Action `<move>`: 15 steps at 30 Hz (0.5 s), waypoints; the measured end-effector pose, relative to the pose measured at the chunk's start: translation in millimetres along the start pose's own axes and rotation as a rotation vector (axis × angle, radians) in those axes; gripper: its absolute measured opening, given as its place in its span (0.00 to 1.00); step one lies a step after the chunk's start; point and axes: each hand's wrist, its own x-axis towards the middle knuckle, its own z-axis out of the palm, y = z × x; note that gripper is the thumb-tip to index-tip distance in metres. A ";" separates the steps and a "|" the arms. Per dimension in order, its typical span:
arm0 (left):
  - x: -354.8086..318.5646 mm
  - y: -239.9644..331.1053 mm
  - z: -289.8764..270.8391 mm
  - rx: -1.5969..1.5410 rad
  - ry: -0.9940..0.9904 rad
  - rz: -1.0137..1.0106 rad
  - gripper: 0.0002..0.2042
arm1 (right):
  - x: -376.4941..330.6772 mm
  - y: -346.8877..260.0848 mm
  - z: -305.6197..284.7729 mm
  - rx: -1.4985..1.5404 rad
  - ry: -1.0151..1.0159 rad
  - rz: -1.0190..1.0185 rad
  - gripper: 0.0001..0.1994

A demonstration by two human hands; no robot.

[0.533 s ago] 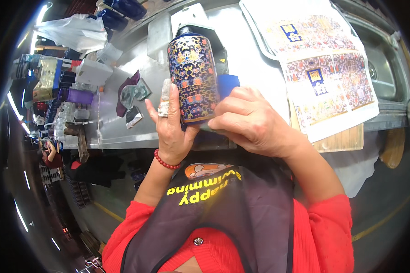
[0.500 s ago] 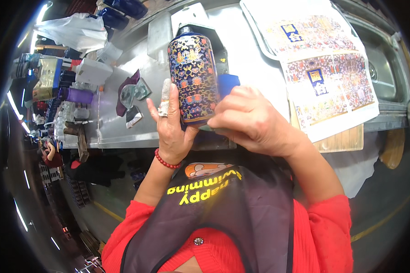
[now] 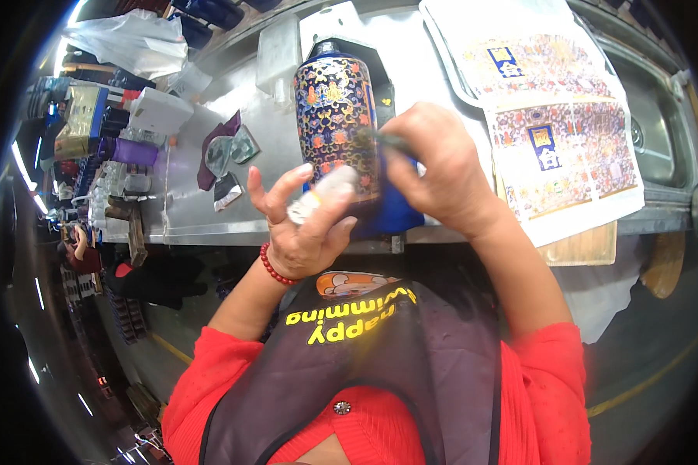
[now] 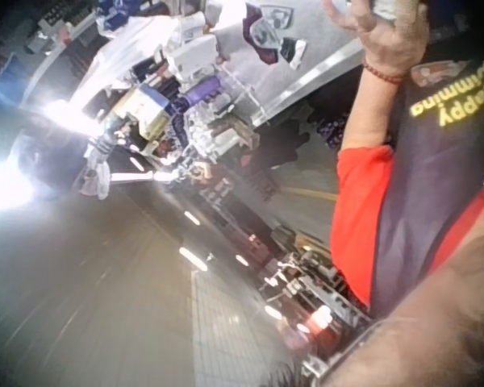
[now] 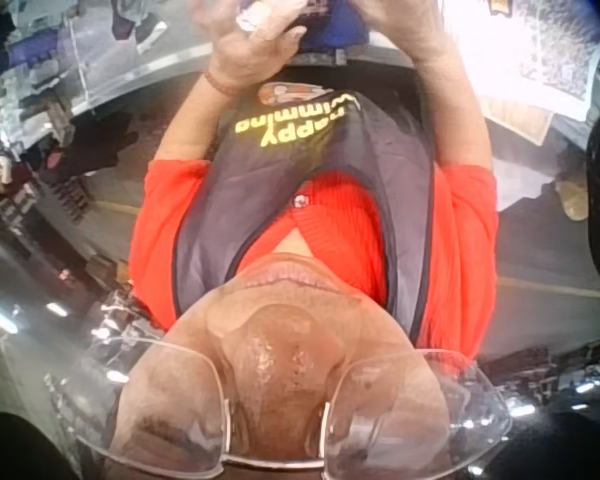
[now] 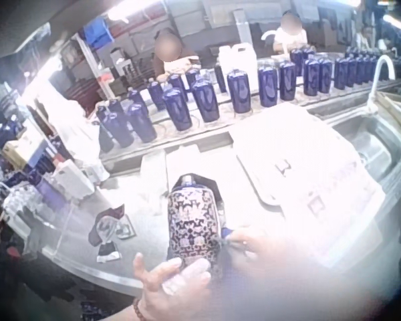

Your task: The person holds a decorated ceramic vase on a blue cloth and uses a green sponge to rub its surface. They rotate the vase to access different sides and continue polishing the entire exterior.

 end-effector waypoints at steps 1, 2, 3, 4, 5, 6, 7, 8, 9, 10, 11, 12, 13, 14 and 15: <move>-3.8 -0.4 1.7 -0.047 0.035 -0.095 0.28 | 1.7 -2.2 1.2 -0.069 -0.028 -0.232 0.13; -8.3 -0.9 3.4 -0.091 0.074 -0.175 0.31 | 3.2 -5.0 1.3 -0.187 -0.150 -0.363 0.16; -13.3 -3.6 2.5 -0.104 0.019 -0.285 0.39 | 5.0 -7.8 0.4 -0.105 -0.246 -0.471 0.18; -16.9 -5.9 6.6 -0.120 -0.012 -0.390 0.43 | 7.3 -10.1 -1.0 -0.028 -0.339 -0.531 0.16; -20.7 -7.8 9.6 -0.127 -0.023 -0.426 0.45 | 10.3 -11.5 -2.3 0.056 -0.422 -0.379 0.14; -24.0 -9.5 11.3 -0.135 -0.040 -0.462 0.46 | 14.5 -11.9 -3.3 0.189 -0.407 -0.371 0.12; -26.3 -11.2 11.9 -0.112 -0.048 -0.448 0.47 | 19.4 -11.6 -3.7 0.220 -0.439 -0.231 0.11; -26.8 -13.9 12.3 -0.088 -0.052 -0.428 0.48 | 24.7 -10.5 -3.5 0.276 -0.335 -0.109 0.09; -26.6 -15.2 12.0 -0.065 -0.057 -0.409 0.49 | 29.3 -9.4 -2.6 0.294 -0.274 0.127 0.09; -25.5 -15.7 10.9 -0.060 -0.066 -0.403 0.49 | 33.8 -9.4 -1.3 0.136 -0.109 0.052 0.10; -24.0 -15.7 9.1 -0.055 -0.076 -0.402 0.49 | 36.4 -10.5 -1.7 -0.042 -0.082 -0.216 0.12; -22.0 -15.6 6.5 -0.049 -0.077 -0.389 0.49 | 37.5 -12.5 -2.6 -0.246 -0.084 -0.405 0.13; -19.7 -15.8 4.5 -0.031 -0.083 -0.383 0.50 | 35.3 -16.5 -1.5 -0.240 -0.156 -0.543 0.15; -17.4 -15.7 3.0 -0.014 -0.077 -0.369 0.50 | 33.4 -20.8 -3.5 -0.112 -0.351 -0.543 0.13; -16.1 -14.1 1.7 0.001 -0.077 -0.364 0.50 | 34.0 -20.6 -4.5 0.035 -0.386 -0.425 0.12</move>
